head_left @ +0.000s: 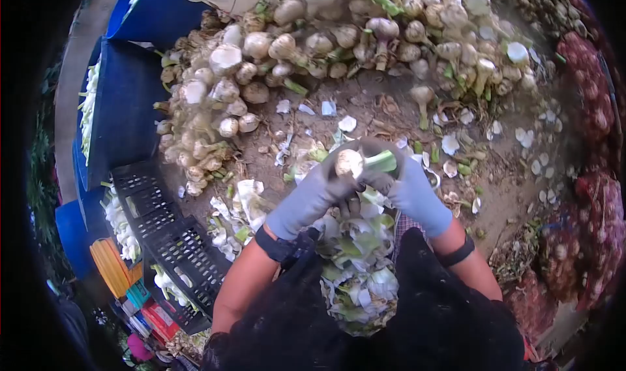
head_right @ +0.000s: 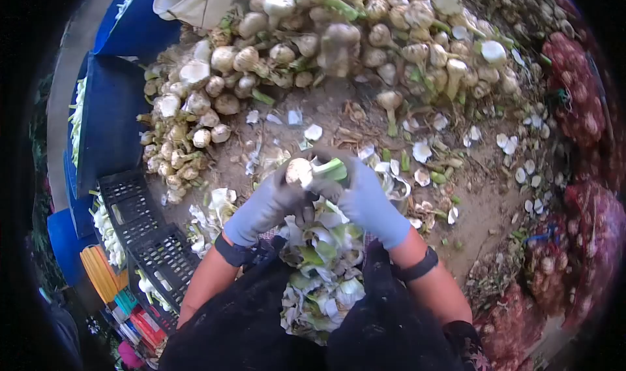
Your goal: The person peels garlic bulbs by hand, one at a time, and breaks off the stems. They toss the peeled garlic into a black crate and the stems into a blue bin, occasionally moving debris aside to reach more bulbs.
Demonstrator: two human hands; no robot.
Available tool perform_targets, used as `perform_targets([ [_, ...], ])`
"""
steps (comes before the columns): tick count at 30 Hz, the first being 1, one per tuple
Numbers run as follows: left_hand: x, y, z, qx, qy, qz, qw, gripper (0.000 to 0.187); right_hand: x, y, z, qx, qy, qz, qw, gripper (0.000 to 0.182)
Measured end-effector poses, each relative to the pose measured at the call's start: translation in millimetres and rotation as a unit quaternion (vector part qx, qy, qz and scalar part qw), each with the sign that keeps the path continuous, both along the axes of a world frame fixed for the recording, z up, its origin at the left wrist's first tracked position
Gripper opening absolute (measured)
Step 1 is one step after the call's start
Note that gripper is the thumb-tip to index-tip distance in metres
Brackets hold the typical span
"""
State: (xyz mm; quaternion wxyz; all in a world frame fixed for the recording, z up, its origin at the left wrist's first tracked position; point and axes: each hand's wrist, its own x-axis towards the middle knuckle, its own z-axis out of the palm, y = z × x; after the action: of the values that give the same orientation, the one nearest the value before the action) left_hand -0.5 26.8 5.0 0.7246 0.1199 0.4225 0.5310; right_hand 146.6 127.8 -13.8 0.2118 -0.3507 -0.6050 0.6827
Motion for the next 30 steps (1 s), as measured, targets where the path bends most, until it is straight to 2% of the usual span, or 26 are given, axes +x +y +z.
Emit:
perform_targets([
  [1, 1.3, 1.5, 2.9, 0.010, 0.110, -0.039, 0.993, 0.065, 1.6, 4.7, 0.9, -0.005, -0.003, -0.003, 1.000, 0.032],
  [2, 1.6, 1.3, 3.9, 0.021, 0.221, -0.075, 0.972, 0.063, 3.8, 11.0, 2.1, -0.004, -0.049, 0.078, 0.996, 0.032],
  [3, 0.7, -2.2, -1.8, 0.016, 0.219, -0.077, 0.973, 0.063, 4.9, 13.4, 4.2, -0.003, -0.094, 0.160, 0.983, 0.032],
  [4, -0.8, -3.1, -5.3, -0.018, 0.314, -0.069, 0.947, 0.059, 0.0, 9.7, 7.6, -0.026, -0.149, 0.122, 0.981, 0.027],
  [5, -2.0, -2.2, -6.0, -0.050, 0.406, -0.060, 0.911, 0.057, 1.5, 9.9, 7.0, -0.029, -0.150, 0.122, 0.981, 0.027],
  [6, -2.9, -4.0, -3.7, -0.100, 0.207, 0.099, 0.968, 0.056, 4.5, 9.1, 4.9, -0.056, -0.157, 0.127, 0.978, 0.027],
  [7, -5.9, -3.0, -7.3, -0.103, 0.206, 0.099, 0.968, 0.056, 6.0, 8.9, 4.4, -0.081, -0.164, 0.129, 0.975, 0.026],
  [9, -9.0, -4.7, -15.0, -0.013, 0.404, 0.005, 0.915, 0.051, 5.4, -1.2, 0.7, -0.114, -0.183, 0.147, 0.965, 0.026],
  [10, -5.5, -2.2, -6.4, -0.029, 0.404, -0.037, 0.914, 0.041, 6.2, -8.9, -8.5, 0.062, -0.142, 0.168, 0.974, 0.028],
  [11, -3.4, -3.1, -6.6, -0.033, 0.402, -0.036, 0.914, 0.041, 8.1, -15.1, -13.2, 0.234, -0.094, 0.184, 0.950, 0.030],
  [13, -4.6, -1.6, -7.0, -0.062, 0.231, 0.014, 0.971, 0.026, 12.9, -15.5, -12.9, 0.262, -0.131, 0.192, 0.937, 0.034],
  [14, -6.5, 3.5, 0.4, -0.148, 0.240, 0.034, 0.959, 0.016, 12.5, -8.1, -13.5, 0.287, -0.202, 0.184, 0.918, 0.033],
  [15, -6.3, -0.1, -3.5, -0.148, 0.240, 0.034, 0.959, 0.016, 14.1, -1.3, -14.6, 0.312, -0.272, 0.175, 0.893, 0.033],
  [16, -5.5, -5.9, -11.1, -0.070, 0.149, 0.100, 0.981, 0.017, 17.3, 2.3, -18.6, 0.357, -0.263, 0.162, 0.881, 0.028],
  [17, -5.9, -10.0, -16.6, 0.009, 0.056, 0.166, 0.984, 0.019, 21.3, 3.5, -18.0, 0.359, -0.262, 0.164, 0.881, 0.028],
  [19, -14.3, -14.8, -17.9, -0.004, 0.036, 0.160, 0.986, 0.024, 27.9, -2.1, -10.2, 0.376, -0.321, 0.241, 0.835, 0.019],
  [20, -21.0, -16.7, -11.1, 0.014, -0.026, 0.202, 0.979, 0.026, 36.4, -5.5, -12.9, 0.375, -0.319, 0.243, 0.836, 0.019],
  [21, -26.7, -15.9, -2.5, 0.034, -0.086, 0.246, 0.965, 0.027, 46.1, -6.9, -19.1, 0.296, -0.355, 0.351, 0.814, 0.025],
  [22, -29.4, -9.0, 14.2, 0.012, -0.028, 0.238, 0.971, 0.032, 45.3, -8.6, -16.7, 0.213, -0.385, 0.453, 0.775, 0.030],
  [23, -29.9, -12.2, 11.6, 0.007, -0.026, 0.239, 0.971, 0.032, 45.6, -14.5, -11.2, 0.210, -0.381, 0.456, 0.776, 0.030],
  [25, -30.9, -13.3, -2.7, -0.066, 0.009, 0.257, 0.964, 0.037, 40.3, -17.7, 10.7, 0.257, -0.288, 0.411, 0.826, 0.044],
  [26, -28.9, -12.3, -8.9, -0.082, 0.022, 0.209, 0.974, 0.040, 27.1, -14.5, 16.6, 0.314, -0.299, 0.326, 0.840, 0.053],
  [27, -24.1, -12.2, -9.2, -0.084, 0.017, 0.205, 0.975, 0.040, 15.3, -8.1, 18.9, 0.379, -0.259, 0.222, 0.860, 0.053],
  [29, -14.7, -8.3, -2.0, -0.097, 0.033, 0.187, 0.977, 0.038, -5.9, 4.7, 27.5, 0.426, -0.169, 0.153, 0.875, 0.047],
  [30, -9.1, -8.5, -3.5, -0.093, 0.061, 0.202, 0.973, 0.038, -9.3, 6.2, 21.1, 0.426, -0.170, 0.152, 0.875, 0.047],
])
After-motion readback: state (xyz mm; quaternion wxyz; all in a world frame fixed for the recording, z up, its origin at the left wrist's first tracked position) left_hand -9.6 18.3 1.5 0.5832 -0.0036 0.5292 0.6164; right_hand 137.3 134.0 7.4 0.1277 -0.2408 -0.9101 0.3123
